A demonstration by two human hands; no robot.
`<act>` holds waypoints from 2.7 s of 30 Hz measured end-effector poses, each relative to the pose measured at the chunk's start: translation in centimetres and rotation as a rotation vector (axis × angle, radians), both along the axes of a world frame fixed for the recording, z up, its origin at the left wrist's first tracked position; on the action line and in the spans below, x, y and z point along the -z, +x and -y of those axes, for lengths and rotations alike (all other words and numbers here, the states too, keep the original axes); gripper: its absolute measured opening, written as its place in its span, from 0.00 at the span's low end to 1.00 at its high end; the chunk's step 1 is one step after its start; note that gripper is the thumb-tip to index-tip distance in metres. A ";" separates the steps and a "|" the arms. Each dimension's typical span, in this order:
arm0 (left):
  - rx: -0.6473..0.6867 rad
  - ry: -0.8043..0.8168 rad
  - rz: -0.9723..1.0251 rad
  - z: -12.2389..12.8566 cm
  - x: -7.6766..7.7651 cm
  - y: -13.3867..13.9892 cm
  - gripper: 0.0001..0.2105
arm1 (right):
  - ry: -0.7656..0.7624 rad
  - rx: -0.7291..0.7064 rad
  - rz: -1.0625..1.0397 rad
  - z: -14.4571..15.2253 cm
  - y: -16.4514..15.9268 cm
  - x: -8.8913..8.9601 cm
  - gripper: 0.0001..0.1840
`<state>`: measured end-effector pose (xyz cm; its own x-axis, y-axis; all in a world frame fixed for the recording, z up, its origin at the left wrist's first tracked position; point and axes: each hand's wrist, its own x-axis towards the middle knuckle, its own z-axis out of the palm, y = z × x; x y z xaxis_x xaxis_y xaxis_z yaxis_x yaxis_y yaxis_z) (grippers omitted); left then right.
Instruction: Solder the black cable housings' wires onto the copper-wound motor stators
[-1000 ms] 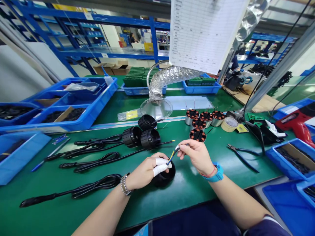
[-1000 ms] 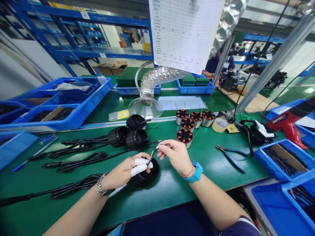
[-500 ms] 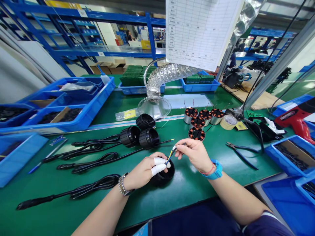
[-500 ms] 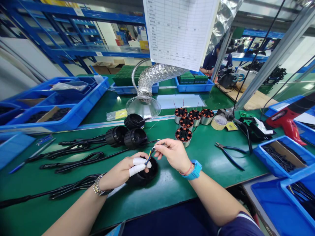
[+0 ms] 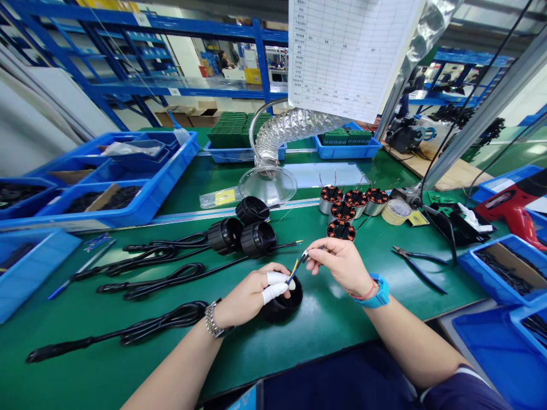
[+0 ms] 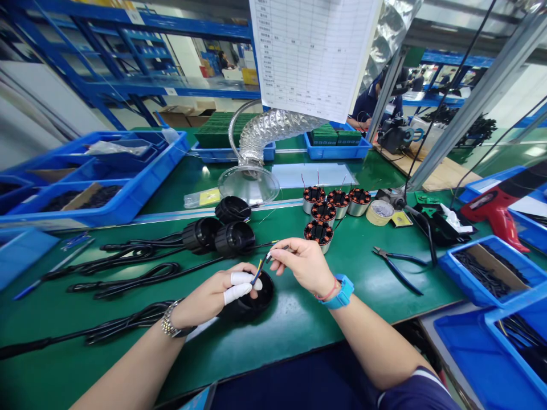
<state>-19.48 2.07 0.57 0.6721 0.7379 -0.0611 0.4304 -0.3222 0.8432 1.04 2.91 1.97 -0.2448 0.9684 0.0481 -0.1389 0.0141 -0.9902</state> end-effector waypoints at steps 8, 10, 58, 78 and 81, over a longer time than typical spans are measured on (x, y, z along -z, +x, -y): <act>-0.011 -0.009 0.001 0.0 0.1 -0.2 0.17 | 0.006 -0.010 0.000 0.0 -0.2 -0.1 0.11; -0.010 -0.009 0.002 0.1 0.1 -0.2 0.17 | 0.008 -0.002 -0.001 0.0 -0.2 -0.3 0.11; 0.006 -0.061 0.007 0.1 0.2 -0.4 0.17 | -0.034 -0.332 0.178 -1.0 0.6 0.0 0.10; -0.499 0.382 -0.187 0.7 1.2 1.3 0.09 | 0.079 0.191 0.243 1.1 0.0 2.2 0.11; -0.476 0.416 -0.208 0.9 1.2 1.7 0.10 | 0.071 0.201 0.274 1.0 -0.2 1.7 0.12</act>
